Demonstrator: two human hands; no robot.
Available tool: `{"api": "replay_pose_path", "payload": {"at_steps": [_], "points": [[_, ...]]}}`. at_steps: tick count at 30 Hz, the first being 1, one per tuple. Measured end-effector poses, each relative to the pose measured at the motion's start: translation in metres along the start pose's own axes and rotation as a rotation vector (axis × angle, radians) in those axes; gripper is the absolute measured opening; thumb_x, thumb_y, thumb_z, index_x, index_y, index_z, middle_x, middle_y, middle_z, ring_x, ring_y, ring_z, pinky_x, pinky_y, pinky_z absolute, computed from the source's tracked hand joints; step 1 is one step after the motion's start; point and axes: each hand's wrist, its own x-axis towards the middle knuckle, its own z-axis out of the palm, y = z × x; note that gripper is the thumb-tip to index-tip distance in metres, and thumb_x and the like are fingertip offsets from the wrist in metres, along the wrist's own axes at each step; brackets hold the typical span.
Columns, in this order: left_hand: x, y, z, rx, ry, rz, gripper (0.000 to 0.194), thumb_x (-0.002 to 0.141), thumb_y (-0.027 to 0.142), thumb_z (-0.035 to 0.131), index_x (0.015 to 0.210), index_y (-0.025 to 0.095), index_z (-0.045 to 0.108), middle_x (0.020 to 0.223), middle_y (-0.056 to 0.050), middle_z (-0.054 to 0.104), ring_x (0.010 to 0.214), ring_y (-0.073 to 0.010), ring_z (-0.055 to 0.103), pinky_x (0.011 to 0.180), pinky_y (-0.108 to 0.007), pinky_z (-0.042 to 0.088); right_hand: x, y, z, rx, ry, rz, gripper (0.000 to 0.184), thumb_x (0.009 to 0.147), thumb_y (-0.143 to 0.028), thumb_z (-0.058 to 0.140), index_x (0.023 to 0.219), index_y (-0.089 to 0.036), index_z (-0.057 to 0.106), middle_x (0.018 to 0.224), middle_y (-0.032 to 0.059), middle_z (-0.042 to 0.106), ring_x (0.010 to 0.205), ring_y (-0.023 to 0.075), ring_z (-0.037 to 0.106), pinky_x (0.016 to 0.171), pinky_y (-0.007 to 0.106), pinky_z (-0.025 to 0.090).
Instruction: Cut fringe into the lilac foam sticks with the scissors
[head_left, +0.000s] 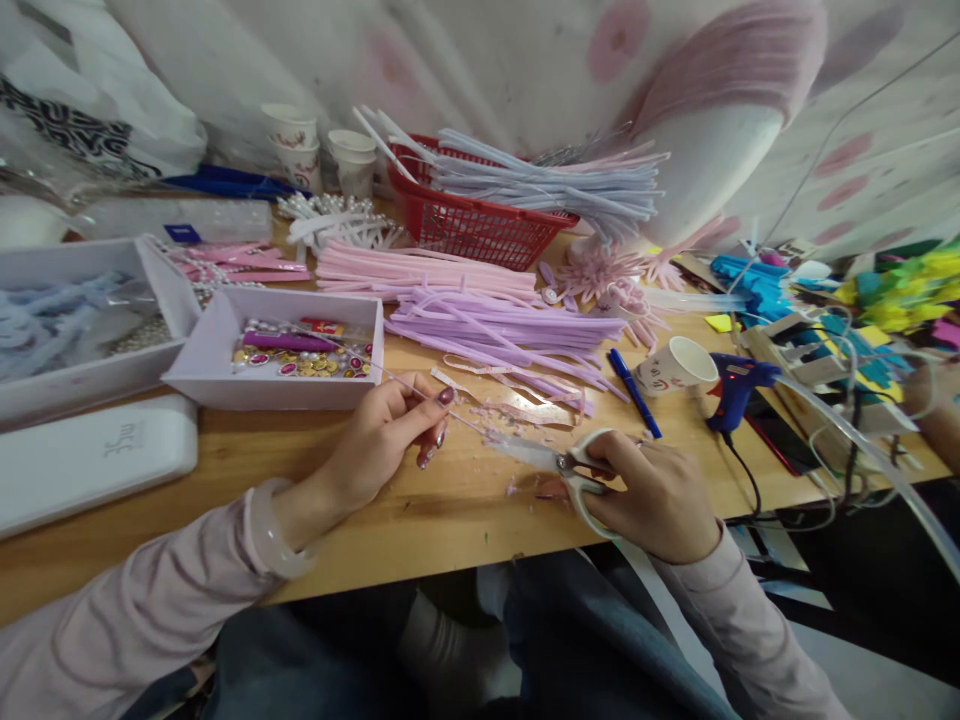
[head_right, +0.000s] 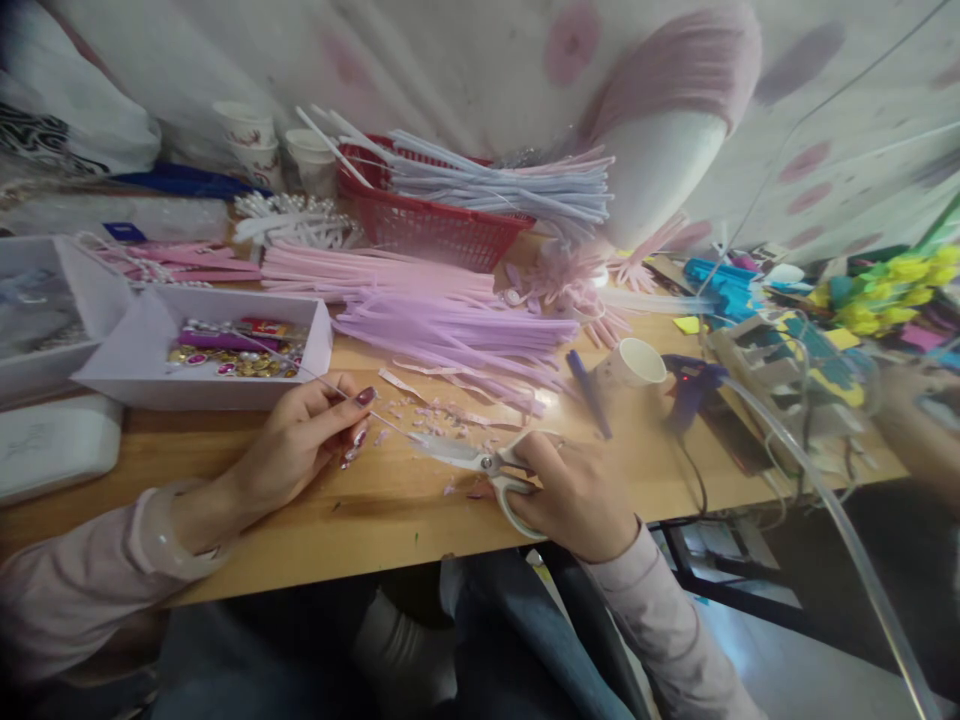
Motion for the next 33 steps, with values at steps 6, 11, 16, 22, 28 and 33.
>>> {"api": "replay_pose_path", "payload": {"at_steps": [6, 11, 16, 22, 28, 33], "points": [[-0.0005, 0.0000, -0.0004, 0.034, 0.006, 0.018, 0.024, 0.084, 0.030, 0.066, 0.070, 0.018, 0.050, 0.052, 0.006, 0.054, 0.042, -0.0054, 0.046, 0.041, -0.017, 0.036, -0.0014, 0.0015, 0.0000, -0.023, -0.009, -0.014, 0.023, 0.088, -0.035, 0.057, 0.072, -0.020, 0.050, 0.052, -0.0038, 0.054, 0.045, 0.0097, 0.050, 0.048, 0.024, 0.033], [-0.0029, 0.0034, 0.0026, 0.117, 0.028, 0.056, 0.024, 0.084, 0.030, 0.066, 0.070, 0.018, 0.050, 0.052, 0.006, 0.053, 0.042, -0.0050, 0.045, 0.044, -0.017, 0.036, -0.0036, 0.0019, 0.0011, -0.065, -0.018, 0.001, 0.025, 0.088, -0.038, 0.056, 0.072, -0.020, 0.051, 0.051, -0.0033, 0.053, 0.044, 0.0107, 0.050, 0.048, 0.025, 0.032], [-0.0034, 0.0041, 0.0028, 0.147, 0.043, 0.066, 0.023, 0.084, 0.030, 0.065, 0.072, 0.019, 0.049, 0.052, 0.007, 0.053, 0.042, -0.0054, 0.045, 0.044, -0.018, 0.036, -0.0042, 0.0018, 0.0026, -0.072, -0.047, 0.028, 0.021, 0.085, -0.037, 0.057, 0.075, -0.020, 0.052, 0.053, -0.0021, 0.055, 0.048, 0.0128, 0.052, 0.049, 0.026, 0.032], [-0.0029, 0.0044, 0.0034, 0.163, 0.066, 0.060, 0.024, 0.082, 0.033, 0.067, 0.072, 0.019, 0.049, 0.051, 0.006, 0.053, 0.042, -0.0063, 0.045, 0.044, -0.019, 0.035, -0.0034, 0.0013, 0.0020, -0.063, -0.057, 0.026, 0.019, 0.082, -0.035, 0.060, 0.073, -0.021, 0.050, 0.055, -0.0020, 0.056, 0.049, 0.0128, 0.052, 0.051, 0.026, 0.032], [-0.0030, 0.0049, 0.0045, 0.180, 0.066, 0.050, 0.024, 0.082, 0.033, 0.065, 0.071, 0.019, 0.049, 0.051, 0.006, 0.053, 0.042, -0.0061, 0.045, 0.044, -0.019, 0.034, -0.0022, 0.0024, 0.0010, -0.088, -0.035, -0.004, 0.023, 0.087, -0.037, 0.056, 0.071, -0.020, 0.051, 0.053, -0.0021, 0.056, 0.047, 0.0119, 0.052, 0.049, 0.026, 0.031], [-0.0037, 0.0052, 0.0034, 0.216, 0.079, 0.060, 0.024, 0.083, 0.032, 0.065, 0.071, 0.019, 0.049, 0.051, 0.006, 0.052, 0.042, -0.0063, 0.045, 0.045, -0.019, 0.035, -0.0023, 0.0025, 0.0010, -0.099, -0.040, -0.006, 0.026, 0.088, -0.040, 0.055, 0.071, -0.020, 0.052, 0.053, -0.0020, 0.056, 0.047, 0.0121, 0.053, 0.049, 0.026, 0.031]]}}
